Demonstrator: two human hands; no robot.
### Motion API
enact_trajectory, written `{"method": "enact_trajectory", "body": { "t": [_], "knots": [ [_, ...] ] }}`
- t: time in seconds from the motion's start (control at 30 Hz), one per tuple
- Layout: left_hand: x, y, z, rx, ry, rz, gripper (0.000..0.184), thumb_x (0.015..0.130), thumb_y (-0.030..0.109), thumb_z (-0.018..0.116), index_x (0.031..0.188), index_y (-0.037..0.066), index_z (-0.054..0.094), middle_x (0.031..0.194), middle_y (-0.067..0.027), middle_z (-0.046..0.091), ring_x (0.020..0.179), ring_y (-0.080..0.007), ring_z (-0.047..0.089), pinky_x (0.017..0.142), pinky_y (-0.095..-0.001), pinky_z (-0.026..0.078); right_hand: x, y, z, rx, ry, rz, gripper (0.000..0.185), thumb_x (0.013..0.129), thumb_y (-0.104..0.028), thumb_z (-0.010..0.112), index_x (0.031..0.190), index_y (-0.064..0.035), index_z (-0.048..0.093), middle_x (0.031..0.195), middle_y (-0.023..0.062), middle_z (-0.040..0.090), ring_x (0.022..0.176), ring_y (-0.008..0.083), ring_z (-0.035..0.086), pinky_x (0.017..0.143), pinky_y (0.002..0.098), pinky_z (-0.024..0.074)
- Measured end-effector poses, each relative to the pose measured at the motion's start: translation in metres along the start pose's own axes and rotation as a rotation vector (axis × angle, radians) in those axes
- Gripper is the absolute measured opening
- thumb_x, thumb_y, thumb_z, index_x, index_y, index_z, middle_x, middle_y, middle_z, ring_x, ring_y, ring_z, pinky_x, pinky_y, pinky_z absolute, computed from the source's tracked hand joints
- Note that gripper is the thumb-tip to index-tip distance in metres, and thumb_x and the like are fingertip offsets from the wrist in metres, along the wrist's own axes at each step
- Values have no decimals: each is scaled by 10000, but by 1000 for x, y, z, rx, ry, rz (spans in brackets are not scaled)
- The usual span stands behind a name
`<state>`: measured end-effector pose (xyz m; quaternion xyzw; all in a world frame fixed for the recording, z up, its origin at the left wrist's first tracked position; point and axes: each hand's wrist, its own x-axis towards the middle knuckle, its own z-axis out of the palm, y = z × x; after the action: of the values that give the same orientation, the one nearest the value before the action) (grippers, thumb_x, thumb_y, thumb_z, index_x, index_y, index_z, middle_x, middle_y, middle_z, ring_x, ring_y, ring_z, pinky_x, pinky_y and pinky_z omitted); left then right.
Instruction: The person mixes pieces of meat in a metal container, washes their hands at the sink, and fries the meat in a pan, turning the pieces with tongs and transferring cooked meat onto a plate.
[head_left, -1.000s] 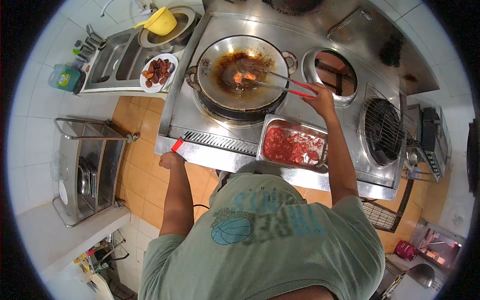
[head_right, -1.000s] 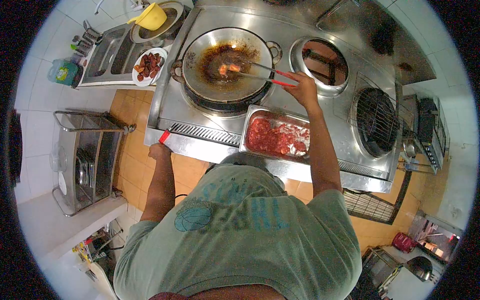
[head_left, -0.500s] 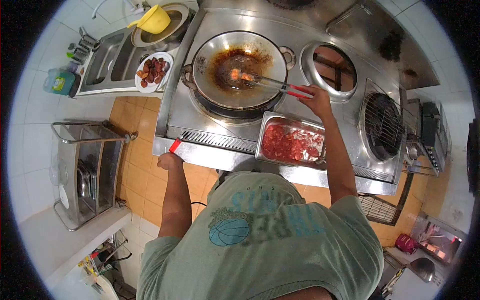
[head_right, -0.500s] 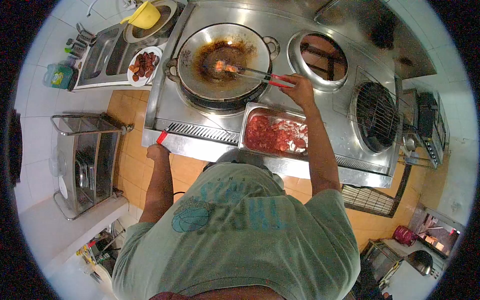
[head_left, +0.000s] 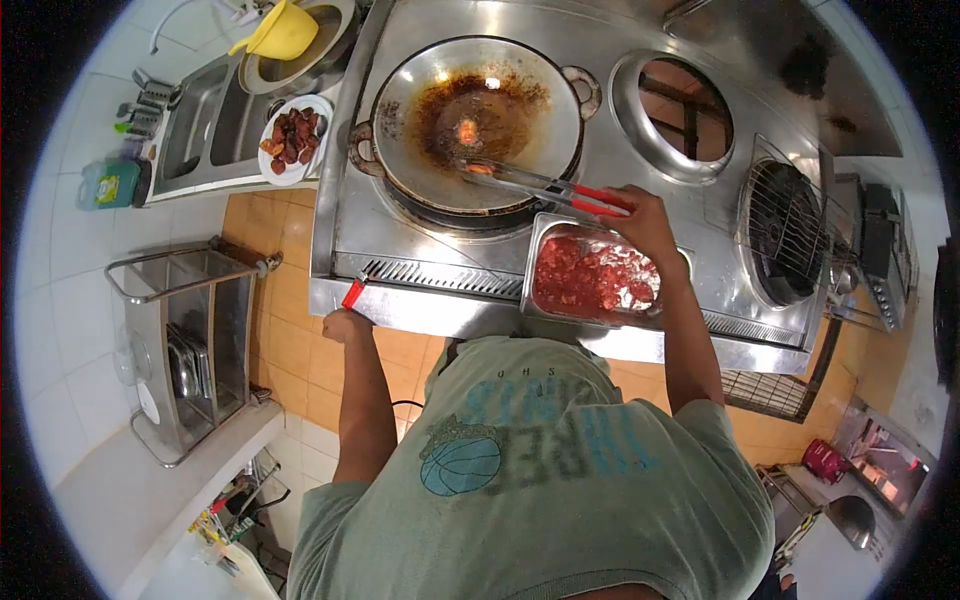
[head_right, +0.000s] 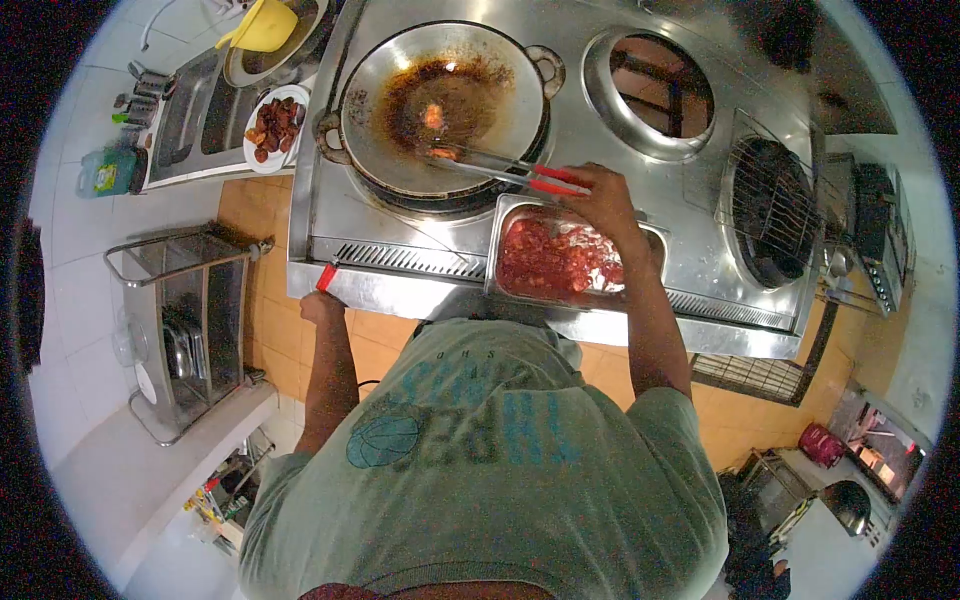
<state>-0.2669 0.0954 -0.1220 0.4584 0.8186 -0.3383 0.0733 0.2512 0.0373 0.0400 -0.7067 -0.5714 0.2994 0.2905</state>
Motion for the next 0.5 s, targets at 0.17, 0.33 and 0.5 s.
{"method": "enact_trajectory", "body": {
  "t": [0.17, 0.33, 0.5],
  "knots": [
    [24, -5, 26, -797, -100, -339, 275, 813, 376, 597, 978, 168, 668, 1074, -10, 639, 974, -145, 617, 757, -283, 490, -19, -26, -2, 25, 2, 37, 402, 670, -158, 766, 1048, -65, 663, 907, 125, 647, 822, 264, 640, 743, 340, 507],
    [8, -4, 7, 85, -44, -23, 233, 811, 388, 603, 919, 196, 679, 993, 21, 665, 921, -124, 640, 719, -239, 507, -26, -39, 5, 17, 11, 2, 431, 661, -93, 763, 1070, -27, 645, 923, 121, 638, 794, 220, 631, 713, 296, 497],
    [29, -9, 38, -1131, 87, -433, 279, 814, 171, 521, 948, -50, 626, 1013, -131, 640, 851, -253, 648, 679, -364, 545, -31, -58, 24, 73, 5, 141, 443, 673, -127, 763, 1089, -36, 640, 932, 129, 634, 808, 225, 628, 764, 304, 494]
  ]
}}
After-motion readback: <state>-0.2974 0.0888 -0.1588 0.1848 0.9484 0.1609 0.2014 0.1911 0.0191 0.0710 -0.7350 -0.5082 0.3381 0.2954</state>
